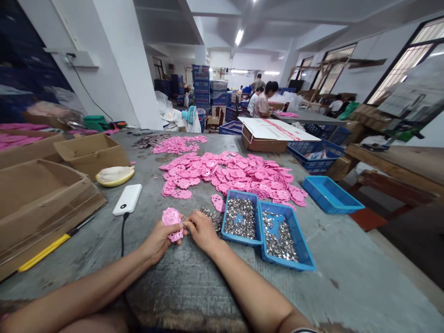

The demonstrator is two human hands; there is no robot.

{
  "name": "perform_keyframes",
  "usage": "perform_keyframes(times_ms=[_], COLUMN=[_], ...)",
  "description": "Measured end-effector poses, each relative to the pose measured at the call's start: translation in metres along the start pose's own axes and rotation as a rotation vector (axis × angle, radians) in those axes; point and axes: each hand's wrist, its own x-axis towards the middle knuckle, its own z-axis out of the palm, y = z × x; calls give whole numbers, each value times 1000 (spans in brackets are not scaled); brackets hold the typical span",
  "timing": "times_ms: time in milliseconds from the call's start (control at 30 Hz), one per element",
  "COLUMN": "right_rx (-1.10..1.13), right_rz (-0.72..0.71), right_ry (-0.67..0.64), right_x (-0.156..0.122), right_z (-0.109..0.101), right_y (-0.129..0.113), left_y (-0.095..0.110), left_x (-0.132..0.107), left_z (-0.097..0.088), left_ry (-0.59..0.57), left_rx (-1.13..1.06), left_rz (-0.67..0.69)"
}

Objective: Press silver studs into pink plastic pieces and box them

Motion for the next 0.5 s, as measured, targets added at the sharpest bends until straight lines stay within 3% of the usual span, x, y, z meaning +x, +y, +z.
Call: perform_keyframes(times_ms=[267, 500], right_rx=[166, 347], right_rz=[17, 211], right_ry=[98, 139], right_x=[-4, -1], right_z=[11, 14], right_y=[5, 4], left_y=[2, 1], left_x=[2, 2], left_z=[1, 1], left_ry=[30, 44], left_rx=[-30, 13], left_rz=[-10, 6])
